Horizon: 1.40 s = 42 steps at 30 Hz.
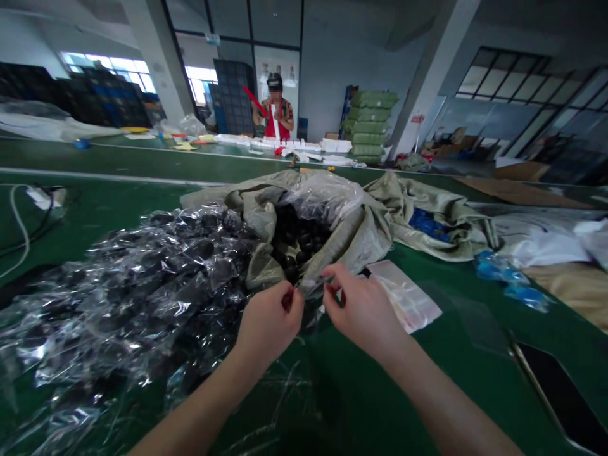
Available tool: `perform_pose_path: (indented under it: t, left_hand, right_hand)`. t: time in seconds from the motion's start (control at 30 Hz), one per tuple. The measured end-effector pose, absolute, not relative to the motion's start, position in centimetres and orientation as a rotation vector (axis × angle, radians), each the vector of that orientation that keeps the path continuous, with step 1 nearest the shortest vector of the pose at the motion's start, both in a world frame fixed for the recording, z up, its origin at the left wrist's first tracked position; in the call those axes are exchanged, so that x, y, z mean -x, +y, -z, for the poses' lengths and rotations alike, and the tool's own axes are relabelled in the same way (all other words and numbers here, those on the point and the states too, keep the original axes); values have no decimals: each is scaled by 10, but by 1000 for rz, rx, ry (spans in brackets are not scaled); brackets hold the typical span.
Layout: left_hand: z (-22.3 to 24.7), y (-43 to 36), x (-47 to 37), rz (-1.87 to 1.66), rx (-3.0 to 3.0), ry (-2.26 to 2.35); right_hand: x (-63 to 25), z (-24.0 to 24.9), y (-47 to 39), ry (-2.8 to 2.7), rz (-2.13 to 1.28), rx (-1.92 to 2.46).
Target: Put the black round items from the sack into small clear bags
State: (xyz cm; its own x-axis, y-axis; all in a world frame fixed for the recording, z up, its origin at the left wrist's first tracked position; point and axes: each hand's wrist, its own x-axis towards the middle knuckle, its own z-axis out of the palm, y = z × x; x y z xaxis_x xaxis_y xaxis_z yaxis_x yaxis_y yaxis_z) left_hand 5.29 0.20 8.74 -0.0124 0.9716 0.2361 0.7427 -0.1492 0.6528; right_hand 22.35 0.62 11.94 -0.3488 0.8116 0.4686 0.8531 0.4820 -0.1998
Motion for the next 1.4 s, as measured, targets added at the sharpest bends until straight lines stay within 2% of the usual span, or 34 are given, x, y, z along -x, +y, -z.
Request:
perform_pose_path:
  t: [0.23, 0.57, 0.83, 1.07, 1.23, 1.4]
  left_hand:
    - [-87, 50, -58, -1157, -1944, 1745]
    - [-84, 64, -59, -1144, -1883, 1683]
    - [-59, 65, -23, -1170, -1732, 1329]
    - [-48, 64, -33, -974, -1804, 1181]
    - [-48, 71, -44, -1173, -1731, 1128]
    - [-44, 76, -49, -1088, -1701, 1144]
  right_hand:
    - [-224, -120, 50, -2201, 102, 1367]
    - [-223, -126, 74, -2218, -50, 1383]
    - [-224, -134, 66, -2224, -122, 1301]
    - [-228, -137, 61, -2210, -163, 1276]
    - [-239, -138, 60, -2198, -309, 1199]
    - [-257, -122, 67, -2079, -640, 1089]
